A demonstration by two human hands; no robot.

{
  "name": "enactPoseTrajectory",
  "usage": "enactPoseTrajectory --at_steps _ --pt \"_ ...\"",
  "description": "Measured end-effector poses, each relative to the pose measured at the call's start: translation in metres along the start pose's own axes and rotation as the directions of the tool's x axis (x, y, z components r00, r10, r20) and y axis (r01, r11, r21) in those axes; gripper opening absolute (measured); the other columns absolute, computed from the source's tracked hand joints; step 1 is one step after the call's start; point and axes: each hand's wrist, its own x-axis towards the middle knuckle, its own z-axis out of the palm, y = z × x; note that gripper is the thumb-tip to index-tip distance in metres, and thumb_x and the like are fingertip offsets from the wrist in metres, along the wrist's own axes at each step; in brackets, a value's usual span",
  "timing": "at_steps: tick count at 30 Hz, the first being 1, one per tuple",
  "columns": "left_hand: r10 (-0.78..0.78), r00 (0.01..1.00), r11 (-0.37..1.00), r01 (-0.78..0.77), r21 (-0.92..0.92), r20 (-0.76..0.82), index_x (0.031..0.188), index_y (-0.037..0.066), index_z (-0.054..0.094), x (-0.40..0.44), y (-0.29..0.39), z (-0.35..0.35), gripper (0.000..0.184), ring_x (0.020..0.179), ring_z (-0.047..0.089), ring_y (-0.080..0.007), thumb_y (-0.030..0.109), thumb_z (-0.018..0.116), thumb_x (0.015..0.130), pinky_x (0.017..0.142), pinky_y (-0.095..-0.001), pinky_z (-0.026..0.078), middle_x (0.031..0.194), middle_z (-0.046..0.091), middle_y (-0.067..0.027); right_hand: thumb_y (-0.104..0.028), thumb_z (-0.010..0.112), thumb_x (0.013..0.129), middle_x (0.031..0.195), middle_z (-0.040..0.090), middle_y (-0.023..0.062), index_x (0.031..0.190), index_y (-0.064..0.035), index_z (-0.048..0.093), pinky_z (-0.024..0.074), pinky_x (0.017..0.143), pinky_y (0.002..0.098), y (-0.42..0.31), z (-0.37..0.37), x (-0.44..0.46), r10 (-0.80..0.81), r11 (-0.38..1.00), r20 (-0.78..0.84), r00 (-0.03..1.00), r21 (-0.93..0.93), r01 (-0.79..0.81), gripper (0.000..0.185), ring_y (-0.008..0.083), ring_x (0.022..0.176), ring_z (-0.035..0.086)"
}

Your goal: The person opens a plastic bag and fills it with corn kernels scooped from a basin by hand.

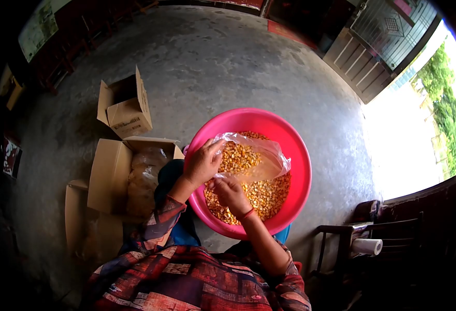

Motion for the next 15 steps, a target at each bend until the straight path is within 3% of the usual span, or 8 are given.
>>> enactPoseTrajectory --at_steps 1,2,5,7,8,11,13,15 --pt "0.004 1.0 1.0 -0.004 -0.002 -0.014 0.115 -0.001 0.052 0.0 -0.001 0.001 0.037 0.09 0.057 -0.0391 0.003 0.05 0.079 0.074 -0.0434 0.049 0.103 0.054 -0.0227 -0.028 0.045 0.095 0.055 0.037 -0.0061 0.09 -0.0073 0.058 0.029 0.038 0.0232 -0.006 -0.004 0.002 0.098 0.924 0.084 0.992 0.363 -0.122 0.025 0.0061 0.043 0.035" --pt "0.004 1.0 1.0 -0.004 -0.004 -0.014 0.115 -0.001 0.052 0.0 -0.001 0.001 0.037 0.09 0.057 -0.0391 0.003 0.05 0.079 0.074 -0.0434 0.049 0.103 0.054 -0.0227 -0.028 0.045 0.096 0.056 0.037 -0.007 0.091 -0.0088 0.058 0.0205 0.038 0.0195 -0.014 -0.007 0.003 0.061 0.904 0.066 0.996 0.42 -0.083 0.024 0.0035 0.042 0.028" --pt "-0.025 1.0 0.999 0.025 -0.039 0.015 0.116 -0.001 0.051 0.001 0.003 -0.003 0.037 0.09 0.057 -0.0391 0.003 0.049 0.079 0.074 -0.0435 0.049 0.104 0.054 -0.0229 -0.025 0.042 0.097 0.055 0.036 -0.0063 0.093 -0.007 0.055 0.0233 0.038 0.0201 -0.037 -0.023 0.017 0.061 0.843 0.005 0.998 0.535 -0.054 0.023 0.0048 0.041 0.029" --pt "-0.034 0.999 0.999 0.034 -0.024 0.013 0.114 -0.001 0.054 0.001 0.005 -0.004 0.036 0.094 0.057 -0.0375 0.004 0.052 0.079 0.08 -0.0404 0.047 0.107 0.056 -0.0219 -0.024 0.042 0.097 0.056 0.036 -0.0069 0.092 -0.0069 0.055 0.0234 0.038 0.0199 -0.048 -0.03 0.032 0.052 0.897 -0.14 0.989 0.442 0.015 0.022 0.0043 0.042 0.028" --pt "-0.034 0.999 0.999 0.034 -0.024 0.01 0.114 -0.001 0.054 0.001 0.005 -0.004 0.036 0.094 0.057 -0.0375 0.004 0.052 0.079 0.08 -0.0404 0.047 0.107 0.056 -0.0219 -0.023 0.042 0.097 0.057 0.035 -0.0075 0.093 -0.0065 0.055 0.0229 0.038 0.0198 -0.045 -0.039 0.041 0.065 0.869 -0.143 0.988 0.494 0.014 0.022 0.0041 0.042 0.027" --pt "-0.039 0.999 0.999 0.039 -0.018 0.015 0.114 -0.001 0.054 0.002 0.004 -0.005 0.035 0.094 0.057 -0.037 0.003 0.051 0.079 0.08 -0.0402 0.048 0.106 0.056 -0.0214 -0.024 0.043 0.096 0.058 0.032 -0.0081 0.093 -0.006 0.055 0.0227 0.039 0.0189 -0.036 -0.064 0.066 0.044 0.904 -0.19 0.981 0.425 0.042 0.022 0.0038 0.044 0.027" --pt "-0.02 1.0 1.0 0.02 -0.006 0.016 0.113 -0.002 0.054 0.002 0.003 -0.003 0.034 0.095 0.057 -0.0365 0.003 0.052 0.08 0.08 -0.04 0.047 0.106 0.057 -0.0208 -0.023 0.042 0.096 0.06 0.037 -0.0075 0.093 -0.0064 0.056 0.0218 0.038 0.0188 -0.024 -0.081 0.081 0.057 0.899 -0.21 0.976 0.435 0.041 0.022 0.0046 0.043 0.028" --pt "-0.028 1.0 0.999 0.028 -0.025 0.011 0.112 -0.002 0.055 0.002 0.003 -0.002 0.033 0.096 0.057 -0.036 0.004 0.052 0.08 0.081 -0.0394 0.047 0.106 0.057 -0.0205 -0.024 0.049 0.092 0.068 0.049 -0.0049 0.094 -0.0086 0.059 0.0304 0.039 0.0179 -0.01 -0.096 0.095 0.046 0.914 -0.397 0.917 0.387 0.122 0.018 0.0046 0.049 0.04"
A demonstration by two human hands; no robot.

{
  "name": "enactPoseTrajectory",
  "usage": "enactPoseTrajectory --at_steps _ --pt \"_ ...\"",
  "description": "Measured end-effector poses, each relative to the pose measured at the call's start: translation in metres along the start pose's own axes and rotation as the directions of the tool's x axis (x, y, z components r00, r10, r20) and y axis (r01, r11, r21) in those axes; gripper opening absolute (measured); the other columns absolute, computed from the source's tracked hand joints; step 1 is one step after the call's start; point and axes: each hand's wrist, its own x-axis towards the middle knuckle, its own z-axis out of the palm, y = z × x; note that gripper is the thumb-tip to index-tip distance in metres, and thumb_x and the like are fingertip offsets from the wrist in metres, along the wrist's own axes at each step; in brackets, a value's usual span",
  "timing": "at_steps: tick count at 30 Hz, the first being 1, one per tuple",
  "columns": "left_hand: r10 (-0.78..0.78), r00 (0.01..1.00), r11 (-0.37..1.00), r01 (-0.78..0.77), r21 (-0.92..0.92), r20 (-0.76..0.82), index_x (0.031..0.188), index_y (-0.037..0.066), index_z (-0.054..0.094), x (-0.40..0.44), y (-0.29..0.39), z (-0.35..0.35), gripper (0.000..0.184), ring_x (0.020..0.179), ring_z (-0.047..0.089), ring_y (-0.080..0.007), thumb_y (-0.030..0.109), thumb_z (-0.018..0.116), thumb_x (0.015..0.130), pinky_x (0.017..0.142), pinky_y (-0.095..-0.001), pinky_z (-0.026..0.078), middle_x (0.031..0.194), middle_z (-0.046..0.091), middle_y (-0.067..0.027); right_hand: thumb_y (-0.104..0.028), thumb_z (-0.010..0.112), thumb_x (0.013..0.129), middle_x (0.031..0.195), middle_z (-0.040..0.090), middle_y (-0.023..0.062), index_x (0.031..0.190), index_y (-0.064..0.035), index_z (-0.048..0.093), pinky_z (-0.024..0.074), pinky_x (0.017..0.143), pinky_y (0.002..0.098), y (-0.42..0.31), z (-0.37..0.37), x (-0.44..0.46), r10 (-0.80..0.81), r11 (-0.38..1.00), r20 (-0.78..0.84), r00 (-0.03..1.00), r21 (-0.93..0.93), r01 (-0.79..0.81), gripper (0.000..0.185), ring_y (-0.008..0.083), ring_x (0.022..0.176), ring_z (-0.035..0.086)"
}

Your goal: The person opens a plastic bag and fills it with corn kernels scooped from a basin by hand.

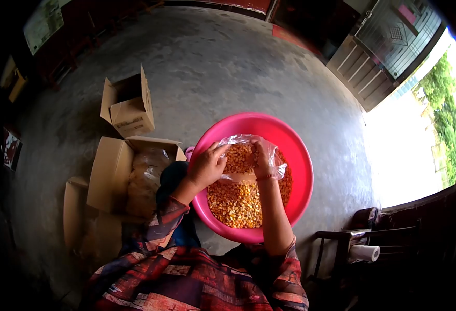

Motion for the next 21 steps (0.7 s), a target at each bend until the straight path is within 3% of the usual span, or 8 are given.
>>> enactPoseTrajectory --at_steps 2,4,6,8,9,12,15,21 --pt "0.005 1.0 1.0 -0.005 -0.008 -0.019 0.112 -0.002 0.055 -0.001 0.0 0.001 0.033 0.097 0.057 -0.0358 0.004 0.052 0.08 0.082 -0.0389 0.047 0.107 0.057 -0.0205 -0.025 0.051 0.088 0.079 0.057 -0.0016 0.096 -0.0097 0.059 0.0408 0.047 0.0215 0.005 -0.017 0.015 -0.143 0.989 0.136 0.98 -0.005 0.145 0.019 0.0083 0.06 0.049" --pt "0.015 0.999 1.0 -0.016 -0.019 -0.036 0.112 -0.002 0.055 -0.002 -0.003 0.004 0.033 0.098 0.056 -0.0358 0.004 0.052 0.08 0.083 -0.0388 0.047 0.107 0.056 -0.0206 -0.02 0.047 0.091 0.077 0.059 0.0028 0.092 -0.0074 0.06 0.0475 0.062 0.0294 -0.007 -0.009 0.014 -0.042 0.996 -0.1 0.994 0.078 0.05 0.018 0.0132 0.07 0.057" --pt "0.028 0.998 0.999 -0.029 -0.029 -0.053 0.112 -0.002 0.055 -0.002 -0.004 0.005 0.033 0.098 0.056 -0.0358 0.004 0.052 0.08 0.083 -0.0386 0.047 0.108 0.056 -0.0207 -0.017 0.048 0.09 0.085 0.062 0.0049 0.097 -0.0051 0.061 0.0462 0.072 0.0297 -0.001 -0.026 0.031 -0.101 0.994 -0.072 0.992 0.033 0.103 0.019 0.0154 0.078 0.057" --pt "0.014 0.999 1.0 -0.015 -0.018 -0.037 0.113 -0.002 0.054 -0.002 -0.002 0.003 0.034 0.099 0.056 -0.0359 0.004 0.052 0.08 0.084 -0.0386 0.047 0.109 0.056 -0.0208 -0.017 0.05 0.088 0.093 0.062 0.0047 0.103 -0.0013 0.061 0.0454 0.074 0.0279 0.003 -0.035 0.04 -0.395 0.877 0.011 0.919 -0.293 0.38 0.024 0.014 0.082 0.056" --pt "0.013 0.999 1.0 -0.014 -0.018 -0.036 0.113 -0.002 0.054 -0.001 -0.003 0.004 0.034 0.099 0.056 -0.0359 0.004 0.052 0.08 0.084 -0.0386 0.047 0.109 0.056 -0.0208 -0.015 0.052 0.086 0.099 0.061 0.0047 0.108 -0.0008 0.06 0.0446 0.079 0.0272 -0.011 -0.022 0.024 -0.194 0.964 -0.1 0.976 -0.204 0.171 0.027 0.0128 0.09 0.055" --pt "0.024 0.999 0.999 -0.025 -0.033 -0.047 0.114 -0.002 0.054 -0.001 -0.003 0.005 0.035 0.099 0.056 -0.0364 0.003 0.052 0.08 0.084 -0.0388 0.047 0.11 0.055 -0.0211 -0.014 0.053 0.085 0.101 0.06 0.0048 0.109 -0.0035 0.06 0.0444 0.079 0.0265 -0.032 0.018 -0.021 -0.3 0.833 -0.124 0.946 -0.518 0.196 0.027 0.0112 0.093 0.054" --pt "-0.005 0.999 1.0 0.004 -0.026 -0.04 0.115 -0.001 0.054 0.0 -0.001 0.002 0.035 0.099 0.056 -0.0365 0.002 0.052 0.079 0.084 -0.0387 0.047 0.11 0.055 -0.0211 -0.017 0.055 0.086 0.092 0.058 0.0029 0.104 -0.0079 0.06 0.0459 0.067 0.0254 -0.029 0.025 -0.053 -0.39 0.765 0.126 0.912 -0.507 0.398 0.022 0.0096 0.08 0.053" --pt "-0.009 0.999 1.0 0.008 -0.006 -0.038 0.115 0.001 0.054 -0.001 -0.004 0.005 0.036 0.099 0.056 -0.0357 0.003 0.053 0.079 0.082 -0.0393 0.048 0.11 0.056 -0.0204 -0.013 0.057 0.088 0.065 0.053 0.0003 0.09 -0.0047 0.051 0.0364 0.04 0.0192 0.007 0.039 -0.123 -0.236 0.821 0.181 0.955 -0.489 0.296 0.01 0.0058 0.046 0.047"
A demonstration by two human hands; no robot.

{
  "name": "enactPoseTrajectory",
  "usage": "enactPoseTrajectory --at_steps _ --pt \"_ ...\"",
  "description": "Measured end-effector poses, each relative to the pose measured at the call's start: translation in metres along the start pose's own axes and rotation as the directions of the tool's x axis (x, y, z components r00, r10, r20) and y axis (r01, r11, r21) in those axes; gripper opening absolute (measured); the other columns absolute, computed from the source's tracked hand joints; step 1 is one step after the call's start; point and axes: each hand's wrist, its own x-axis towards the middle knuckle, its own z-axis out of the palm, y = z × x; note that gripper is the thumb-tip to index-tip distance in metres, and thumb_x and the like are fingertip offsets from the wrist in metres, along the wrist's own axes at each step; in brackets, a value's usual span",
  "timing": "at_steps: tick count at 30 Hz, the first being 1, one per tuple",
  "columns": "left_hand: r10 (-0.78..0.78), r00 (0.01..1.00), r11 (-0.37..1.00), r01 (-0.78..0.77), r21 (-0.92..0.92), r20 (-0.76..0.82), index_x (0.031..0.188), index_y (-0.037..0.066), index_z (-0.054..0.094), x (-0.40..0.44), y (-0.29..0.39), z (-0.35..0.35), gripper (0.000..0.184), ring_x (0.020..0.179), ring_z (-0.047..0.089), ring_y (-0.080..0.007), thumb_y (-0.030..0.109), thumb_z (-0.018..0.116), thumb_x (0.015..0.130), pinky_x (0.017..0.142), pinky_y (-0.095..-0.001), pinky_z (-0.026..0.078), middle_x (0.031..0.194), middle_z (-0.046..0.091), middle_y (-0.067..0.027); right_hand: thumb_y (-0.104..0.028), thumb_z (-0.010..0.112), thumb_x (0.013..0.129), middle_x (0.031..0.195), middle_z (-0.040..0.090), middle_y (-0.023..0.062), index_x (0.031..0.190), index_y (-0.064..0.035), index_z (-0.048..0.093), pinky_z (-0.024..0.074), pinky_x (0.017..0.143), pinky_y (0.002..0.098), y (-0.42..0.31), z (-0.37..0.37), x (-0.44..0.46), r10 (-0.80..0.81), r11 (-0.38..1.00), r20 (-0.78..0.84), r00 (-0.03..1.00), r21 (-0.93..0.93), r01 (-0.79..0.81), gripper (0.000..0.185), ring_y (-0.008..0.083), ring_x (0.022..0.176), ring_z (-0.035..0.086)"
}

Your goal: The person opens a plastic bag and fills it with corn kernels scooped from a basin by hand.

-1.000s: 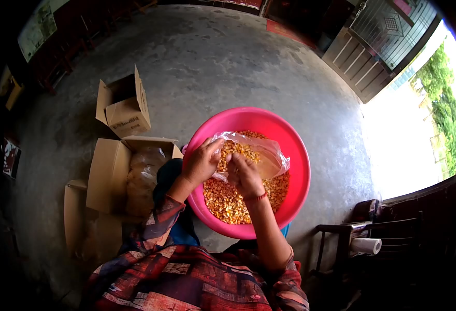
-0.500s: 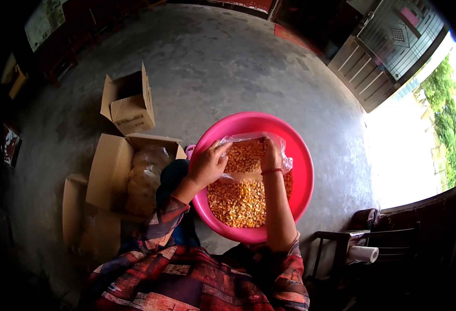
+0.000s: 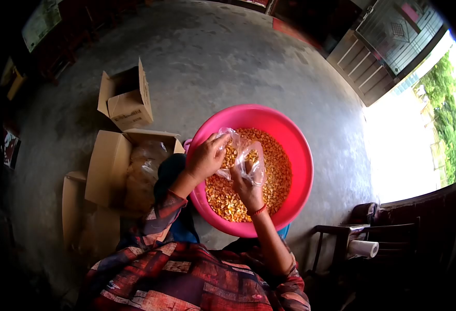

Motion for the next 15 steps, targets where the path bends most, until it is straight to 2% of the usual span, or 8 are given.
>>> enactPoseTrajectory --at_steps 3,4,5,7,9,10,14,15 --pt "-0.006 1.0 1.0 0.006 0.011 0.021 0.115 0.0 0.054 0.0 0.004 -0.004 0.036 0.099 0.056 -0.0356 0.003 0.053 0.079 0.083 -0.039 0.047 0.11 0.056 -0.0201 -0.027 0.05 0.093 0.06 0.05 0.001 0.085 -0.0071 0.051 0.0392 0.042 0.0223 0.006 -0.004 -0.01 0.192 0.958 -0.118 0.974 0.236 -0.161 0.022 0.0086 0.046 0.048" --pt "-0.007 1.0 1.0 0.006 0.014 0.022 0.115 0.0 0.054 0.0 0.002 -0.004 0.036 0.099 0.056 -0.0356 0.003 0.053 0.079 0.083 -0.039 0.047 0.11 0.056 -0.0201 -0.035 0.044 0.095 0.061 0.051 0.0031 0.082 -0.0077 0.05 0.0408 0.043 0.0242 0.014 -0.014 -0.009 0.123 0.946 -0.072 0.99 0.31 -0.095 0.031 0.0106 0.048 0.049" --pt "0.011 1.0 1.0 -0.011 0.013 0.017 0.116 0.0 0.054 0.0 0.001 -0.003 0.036 0.099 0.056 -0.0357 0.004 0.054 0.08 0.083 -0.0392 0.047 0.11 0.056 -0.0201 -0.035 0.043 0.095 0.065 0.054 0.0057 0.08 -0.0084 0.049 0.0427 0.046 0.0249 0.019 -0.021 -0.007 0.193 0.891 -0.098 0.976 0.433 -0.133 0.031 0.0124 0.052 0.052" --pt "0.029 0.999 1.0 -0.029 0.008 0.014 0.116 0.0 0.053 0.0 0.001 -0.002 0.036 0.099 0.056 -0.0358 0.004 0.054 0.08 0.082 -0.0393 0.047 0.11 0.056 -0.0202 -0.039 0.04 0.095 0.071 0.058 0.0068 0.086 -0.0069 0.053 0.0454 0.051 0.027 0.01 -0.037 0.001 0.081 0.869 -0.15 0.985 0.495 0.004 0.036 0.0146 0.058 0.055" --pt "0.029 1.0 0.999 -0.029 -0.02 -0.009 0.117 0.0 0.052 0.001 0.003 -0.003 0.037 0.099 0.056 -0.036 0.004 0.053 0.08 0.083 -0.0396 0.047 0.11 0.056 -0.0204 -0.041 0.04 0.095 0.082 0.061 0.0067 0.098 -0.0062 0.056 0.0473 0.06 0.0273 -0.003 -0.055 0.007 0.104 0.784 -0.192 0.976 0.619 0.038 0.038 0.0155 0.071 0.058" --pt "0.027 1.0 0.999 -0.027 -0.022 -0.009 0.117 0.0 0.052 0.001 0.003 -0.002 0.037 0.099 0.056 -0.036 0.004 0.053 0.08 0.083 -0.0396 0.047 0.11 0.056 -0.0204 -0.041 0.04 0.095 0.089 0.062 0.0074 0.109 -0.0055 0.055 0.0474 0.065 0.0265 -0.01 -0.064 0.011 0.035 0.751 -0.141 0.989 0.657 0.067 0.041 0.0158 0.08 0.059" --pt "0.061 0.997 0.998 -0.062 -0.02 -0.037 0.117 -0.002 0.052 0.001 0.002 -0.003 0.037 0.099 0.056 -0.0362 0.003 0.052 0.08 0.083 -0.0395 0.047 0.11 0.055 -0.0209 -0.033 0.042 0.094 0.091 0.062 0.0097 0.109 -0.0029 0.055 0.0486 0.069 0.0281 -0.032 -0.07 0.015 0.046 0.752 -0.205 0.978 0.651 0.101 0.036 0.0169 0.08 0.059" --pt "0.06 0.997 0.998 -0.061 -0.018 -0.041 0.116 -0.002 0.052 0.002 0.002 -0.003 0.037 0.099 0.056 -0.0363 0.003 0.052 0.08 0.083 -0.0394 0.047 0.11 0.055 -0.0211 -0.03 0.043 0.094 0.091 0.062 0.0101 0.108 -0.0015 0.055 0.0489 0.069 0.0285 -0.032 -0.068 0.013 -0.018 0.796 -0.016 1.0 0.605 0.024 0.034 0.0175 0.08 0.059"
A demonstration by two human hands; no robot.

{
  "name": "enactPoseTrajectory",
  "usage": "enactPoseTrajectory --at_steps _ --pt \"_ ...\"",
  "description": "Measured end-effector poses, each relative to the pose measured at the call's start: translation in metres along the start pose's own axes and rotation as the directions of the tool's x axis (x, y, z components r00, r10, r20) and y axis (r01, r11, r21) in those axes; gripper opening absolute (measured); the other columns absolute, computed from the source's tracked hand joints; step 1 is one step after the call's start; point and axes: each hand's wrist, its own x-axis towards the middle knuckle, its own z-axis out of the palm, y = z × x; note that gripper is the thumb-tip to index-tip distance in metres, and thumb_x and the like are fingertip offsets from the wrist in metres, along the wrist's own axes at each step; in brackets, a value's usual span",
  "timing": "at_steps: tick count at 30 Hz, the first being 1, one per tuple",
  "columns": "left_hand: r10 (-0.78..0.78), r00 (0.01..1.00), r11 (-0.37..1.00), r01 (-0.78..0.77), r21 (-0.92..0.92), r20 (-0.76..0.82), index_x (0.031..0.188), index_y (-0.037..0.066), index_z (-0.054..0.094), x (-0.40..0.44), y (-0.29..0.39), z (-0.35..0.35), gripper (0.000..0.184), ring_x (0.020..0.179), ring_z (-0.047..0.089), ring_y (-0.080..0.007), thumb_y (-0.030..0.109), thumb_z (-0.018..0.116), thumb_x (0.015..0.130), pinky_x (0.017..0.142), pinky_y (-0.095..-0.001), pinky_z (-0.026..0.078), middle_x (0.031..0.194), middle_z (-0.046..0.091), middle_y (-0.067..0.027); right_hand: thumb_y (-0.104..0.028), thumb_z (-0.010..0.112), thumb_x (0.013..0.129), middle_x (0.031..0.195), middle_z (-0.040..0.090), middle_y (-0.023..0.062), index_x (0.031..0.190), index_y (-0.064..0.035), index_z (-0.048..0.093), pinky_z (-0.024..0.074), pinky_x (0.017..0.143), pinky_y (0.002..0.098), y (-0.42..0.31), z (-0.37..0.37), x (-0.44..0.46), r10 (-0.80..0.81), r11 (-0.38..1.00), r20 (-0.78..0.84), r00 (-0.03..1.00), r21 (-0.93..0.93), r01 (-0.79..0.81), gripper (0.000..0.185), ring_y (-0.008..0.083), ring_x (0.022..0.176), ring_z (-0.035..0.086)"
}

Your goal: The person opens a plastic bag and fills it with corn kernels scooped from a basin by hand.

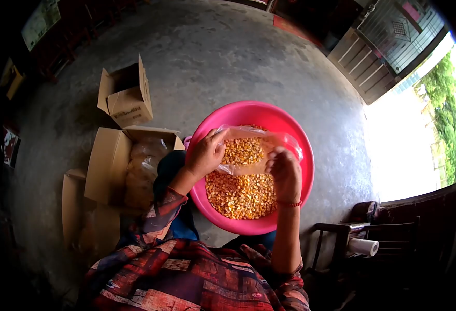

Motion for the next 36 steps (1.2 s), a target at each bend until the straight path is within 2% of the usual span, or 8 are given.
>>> enactPoseTrajectory --at_steps 4,6,8,14,30,32,34,36 --pt "-0.004 1.0 1.0 0.003 0.024 0.013 0.116 -0.002 0.052 0.0 0.0 0.0 0.037 0.098 0.056 -0.0366 0.003 0.052 0.079 0.083 -0.0394 0.047 0.109 0.055 -0.0214 -0.011 0.048 0.09 0.098 0.064 0.0099 0.107 0.0025 0.058 0.049 0.078 0.0294 0.037 0.015 -0.017 0.334 0.828 0.26 0.906 -0.54 -0.151 0.024 0.0194 0.09 0.061" --pt "-0.045 0.996 0.999 0.046 -0.015 0.075 0.118 -0.004 0.049 0.0 0.001 -0.002 0.039 0.101 0.054 -0.0382 0.002 0.048 0.079 0.085 -0.0413 0.047 0.113 0.053 -0.0238 -0.004 0.052 0.084 0.104 0.061 0.0141 0.109 0.0002 0.058 0.0466 0.084 0.0336 0.065 0.029 -0.02 0.268 0.553 0.514 0.815 -0.775 0.307 0.026 0.0277 0.095 0.059" --pt "-0.033 0.997 0.999 0.033 -0.001 0.068 0.117 -0.004 0.049 0.0 0.0 -0.001 0.039 0.101 0.054 -0.0382 0.002 0.048 0.079 0.084 -0.0412 0.047 0.113 0.053 -0.0237 -0.003 0.053 0.078 0.109 0.057 0.0173 0.109 -0.0006 0.056 0.0425 0.091 0.0379 0.1 0.029 -0.018 0.207 0.325 0.649 0.732 -0.752 0.574 0.031 0.0321 0.104 0.054" --pt "-0.034 0.997 0.999 0.034 0.0 0.068 0.117 -0.003 0.05 0.0 0.0 -0.002 0.039 0.101 0.055 -0.0377 0.003 0.048 0.079 0.083 -0.0412 0.047 0.112 0.053 -0.0234 -0.016 0.053 0.08 0.103 0.056 0.0151 0.104 -0.0035 0.055 0.0394 0.091 0.0393 0.137 0.014 -0.023 0.237 0.031 0.661 0.712 -0.737 0.675 0.027 0.0316 0.102 0.051" --pt "-0.045 0.997 0.999 0.046 -0.008 0.062 0.116 -0.002 0.052 -0.001 0.001 -0.002 0.038 0.099 0.055 -0.0379 0.004 0.052 0.078 0.083 -0.0407 0.047 0.109 0.055 -0.0222 -0.015 0.054 0.082 0.069 0.056 0.0124 0.091 -0.0074 0.061 0.0487 0.06 0.0386 0.124 0.011 -0.029 0.378 -0.013 0.643 0.666 -0.716 0.698 0.014 0.0302 0.062 0.058" --pt "-0.048 0.997 0.999 0.049 -0.008 0.066 0.116 -0.002 0.052 -0.001 0.001 -0.002 0.038 0.099 0.055 -0.0379 0.004 0.052 0.078 0.083 -0.0407 0.047 0.109 0.055 -0.0222 -0.011 0.054 0.084 0.064 0.054 0.0124 0.093 -0.0066 0.062 0.0483 0.058 0.0348 0.119 0.016 -0.028 -0.018 0.466 0.509 0.86 -0.757 0.458 0.013 0.0243 0.057 0.057" --pt "-0.053 0.996 0.999 0.053 -0.009 0.067 0.116 -0.002 0.052 -0.001 0.001 -0.003 0.038 0.099 0.055 -0.0377 0.004 0.052 0.079 0.083 -0.0406 0.047 0.109 0.055 -0.0222 -0.011 0.052 0.089 0.062 0.053 0.0061 0.098 -0.0063 0.061 0.0436 0.05 0.0266 0.112 0.017 -0.027 0.003 0.579 0.41 0.912 -0.744 0.333 0.014 0.0122 0.053 0.051" --pt "-0.061 0.996 0.998 0.062 -0.011 0.071 0.116 -0.002 0.052 0.0 0.003 -0.003 0.038 0.099 0.055 -0.0376 0.004 0.052 0.079 0.083 -0.0404 0.047 0.109 0.055 -0.0221 -0.015 0.049 0.093 0.062 0.049 -0.0013 0.1 -0.0071 0.06 0.0361 0.045 0.0192 0.094 0.023 -0.026 0.391 0.788 0.015 0.92 -0.523 -0.326 0.016 0.0043 0.051 0.044"
